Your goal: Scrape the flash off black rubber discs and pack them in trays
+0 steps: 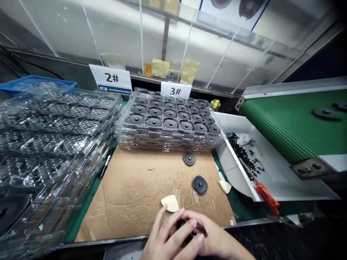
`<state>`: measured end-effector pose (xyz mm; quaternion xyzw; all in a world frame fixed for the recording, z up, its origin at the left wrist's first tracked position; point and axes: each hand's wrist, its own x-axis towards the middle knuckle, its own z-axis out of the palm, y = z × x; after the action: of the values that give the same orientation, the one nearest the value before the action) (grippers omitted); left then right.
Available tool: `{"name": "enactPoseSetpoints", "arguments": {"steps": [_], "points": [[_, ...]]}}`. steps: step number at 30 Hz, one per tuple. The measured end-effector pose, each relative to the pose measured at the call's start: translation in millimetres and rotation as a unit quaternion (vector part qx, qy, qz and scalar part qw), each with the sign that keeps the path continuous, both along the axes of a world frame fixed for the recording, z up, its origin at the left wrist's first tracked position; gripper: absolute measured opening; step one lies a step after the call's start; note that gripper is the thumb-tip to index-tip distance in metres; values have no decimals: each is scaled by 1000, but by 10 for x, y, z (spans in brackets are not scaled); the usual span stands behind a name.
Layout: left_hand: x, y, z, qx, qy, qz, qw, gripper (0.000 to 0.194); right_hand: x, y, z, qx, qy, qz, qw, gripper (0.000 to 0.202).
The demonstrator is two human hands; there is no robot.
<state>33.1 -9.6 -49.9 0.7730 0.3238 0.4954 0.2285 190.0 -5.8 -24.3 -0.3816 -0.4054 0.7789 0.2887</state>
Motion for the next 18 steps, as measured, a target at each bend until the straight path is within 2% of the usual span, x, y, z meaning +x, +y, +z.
{"name": "enactPoseSetpoints", "arguments": {"steps": [3,6,8,10,11,12,14,15,16,18], "points": [[-5,-110,-66,-105,-42,-16,993,45,-118,-161,-185,-76,29,-85,993,63],[-88,-143,-171,-187,-48,-32,981,37,-240,-223,-236,-123,14,-134,983,54],[-189,-115,-212,-251,-47,-67,964,42,-288,-202,-249,-72,-36,-118,990,51],[-314,-61,-207,-349,-102,-80,928,55,-294,-146,-283,14,-113,-107,988,51],[-380,-29,-190,-414,-162,-72,893,61,-284,-112,-314,54,-169,-120,977,50],[-445,3,-168,-482,-239,-57,841,64,-270,-78,-355,94,-237,-139,957,50],[-563,63,-125,-583,-393,-31,710,58,-243,-16,-467,190,-390,-162,886,51],[-611,89,-111,-603,-451,-37,656,52,-236,13,-533,238,-449,-154,847,50],[-649,110,-104,-607,-494,-46,621,48,-234,43,-601,277,-487,-135,817,48],[-692,138,-108,-588,-547,-62,593,45,-244,109,-721,322,-503,-101,796,41]]}}
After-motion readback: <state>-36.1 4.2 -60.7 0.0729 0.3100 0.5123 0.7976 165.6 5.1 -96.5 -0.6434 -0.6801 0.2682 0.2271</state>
